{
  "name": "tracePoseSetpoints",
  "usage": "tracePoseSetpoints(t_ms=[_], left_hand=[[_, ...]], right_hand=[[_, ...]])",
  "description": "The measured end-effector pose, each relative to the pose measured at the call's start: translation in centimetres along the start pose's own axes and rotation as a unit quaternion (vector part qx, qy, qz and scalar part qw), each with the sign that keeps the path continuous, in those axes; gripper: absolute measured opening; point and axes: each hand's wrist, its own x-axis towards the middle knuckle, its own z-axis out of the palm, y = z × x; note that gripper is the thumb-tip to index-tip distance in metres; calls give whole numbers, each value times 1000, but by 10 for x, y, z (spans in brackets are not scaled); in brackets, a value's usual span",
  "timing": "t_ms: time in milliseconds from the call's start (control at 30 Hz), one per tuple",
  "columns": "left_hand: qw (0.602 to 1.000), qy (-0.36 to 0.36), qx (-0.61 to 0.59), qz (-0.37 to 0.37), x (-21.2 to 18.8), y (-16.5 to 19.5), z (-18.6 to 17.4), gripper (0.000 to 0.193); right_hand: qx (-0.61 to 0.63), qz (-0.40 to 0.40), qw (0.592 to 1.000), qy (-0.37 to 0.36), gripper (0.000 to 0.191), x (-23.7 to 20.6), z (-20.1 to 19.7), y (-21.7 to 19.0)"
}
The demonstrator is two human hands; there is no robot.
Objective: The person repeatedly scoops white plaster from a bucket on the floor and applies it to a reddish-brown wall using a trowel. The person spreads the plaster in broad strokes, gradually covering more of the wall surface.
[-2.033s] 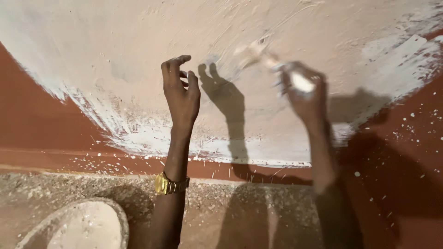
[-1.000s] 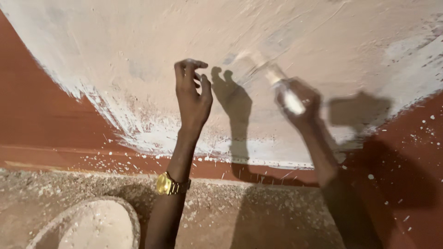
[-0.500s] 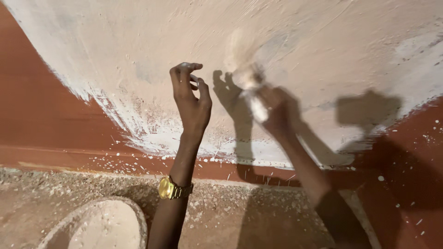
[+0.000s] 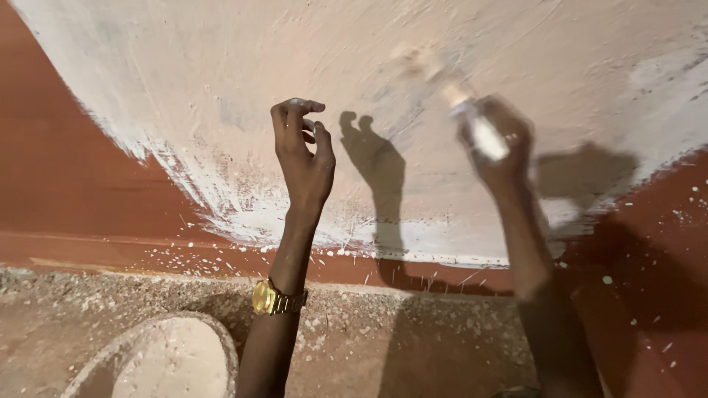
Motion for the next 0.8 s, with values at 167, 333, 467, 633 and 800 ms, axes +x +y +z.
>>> tracePoseSetpoints(t_ms=[167, 333, 467, 633, 800], left_hand=[[1000, -8, -2, -4, -1, -1, 0, 25], [1000, -11, -5, -6, -2, -1, 2, 27], [999, -37, 12, -8, -5, 0, 6, 35], [999, -41, 24, 14, -9, 9, 16, 50], [999, -44, 9, 17, -8, 17, 17, 52]], right_hand=[[-40, 63, 983, 170, 25, 8, -32, 22], [-61, 59, 982, 169, 25, 2, -10, 15], [-41, 0, 999, 32, 25, -21, 37, -26], [38, -85, 974, -204, 25, -62, 86, -94], [34, -76, 977, -197, 24, -51, 61, -72]])
